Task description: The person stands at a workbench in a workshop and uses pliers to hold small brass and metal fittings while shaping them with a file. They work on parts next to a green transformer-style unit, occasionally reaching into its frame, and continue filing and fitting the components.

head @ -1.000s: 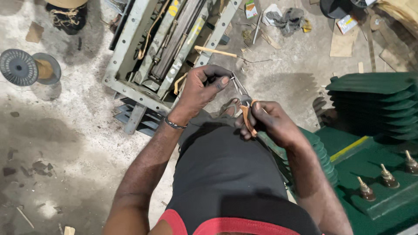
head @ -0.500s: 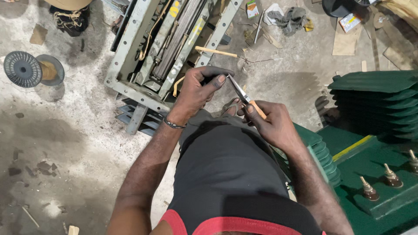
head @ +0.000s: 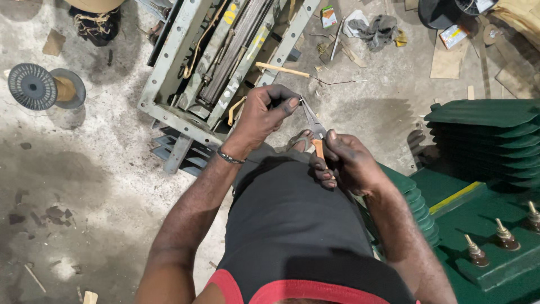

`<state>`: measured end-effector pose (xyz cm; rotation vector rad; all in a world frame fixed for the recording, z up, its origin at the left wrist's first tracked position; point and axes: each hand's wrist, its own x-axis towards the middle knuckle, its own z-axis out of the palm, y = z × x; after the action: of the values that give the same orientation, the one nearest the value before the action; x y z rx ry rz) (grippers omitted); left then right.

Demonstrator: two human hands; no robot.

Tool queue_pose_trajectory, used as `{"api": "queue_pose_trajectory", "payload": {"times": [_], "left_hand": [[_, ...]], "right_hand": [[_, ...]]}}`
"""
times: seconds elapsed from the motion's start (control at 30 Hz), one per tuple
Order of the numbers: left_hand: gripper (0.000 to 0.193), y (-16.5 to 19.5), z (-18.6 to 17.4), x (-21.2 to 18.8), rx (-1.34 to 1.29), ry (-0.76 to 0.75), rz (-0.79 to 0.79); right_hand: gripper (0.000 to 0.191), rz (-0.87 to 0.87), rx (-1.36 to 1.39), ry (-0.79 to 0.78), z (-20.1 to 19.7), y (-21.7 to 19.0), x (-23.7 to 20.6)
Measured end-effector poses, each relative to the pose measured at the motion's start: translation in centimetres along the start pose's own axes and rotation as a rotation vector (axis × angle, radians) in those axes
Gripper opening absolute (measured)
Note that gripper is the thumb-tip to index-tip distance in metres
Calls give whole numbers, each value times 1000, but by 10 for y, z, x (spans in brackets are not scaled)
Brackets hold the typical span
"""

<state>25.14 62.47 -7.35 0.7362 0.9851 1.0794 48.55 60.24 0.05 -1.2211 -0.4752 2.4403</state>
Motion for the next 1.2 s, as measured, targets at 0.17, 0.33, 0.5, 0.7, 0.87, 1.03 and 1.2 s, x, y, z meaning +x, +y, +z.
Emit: {"api": "queue_pose_trajectory", "payload": {"times": [0.17, 0.33, 0.5, 0.7, 0.87, 1.03, 1.2], "left_hand": [[20, 4, 2, 0, -44, 9, -82], [21, 9, 3, 1, 52, 11, -119], [20, 6, 1, -1, -122, -8, -205], [12, -3, 1, -2, -147, 15, -148], [10, -5, 0, 3, -104, 32, -158], [11, -3, 1, 6, -129, 17, -147], [12, 1, 1, 9, -98, 14, -147]], "right_hand": [[44, -108, -336, 74, -4, -7, 3], [37, -616, -1400, 441, 8, -16, -13], [42, -299, -1406, 541, 22, -19, -14], [51, -294, -1174, 422, 17, -12, -7], [56, -117, -841, 299, 9, -12, -4], [51, -43, -392, 166, 11, -15, -4], [46, -20, -175, 89, 10, -21, 0]]}}
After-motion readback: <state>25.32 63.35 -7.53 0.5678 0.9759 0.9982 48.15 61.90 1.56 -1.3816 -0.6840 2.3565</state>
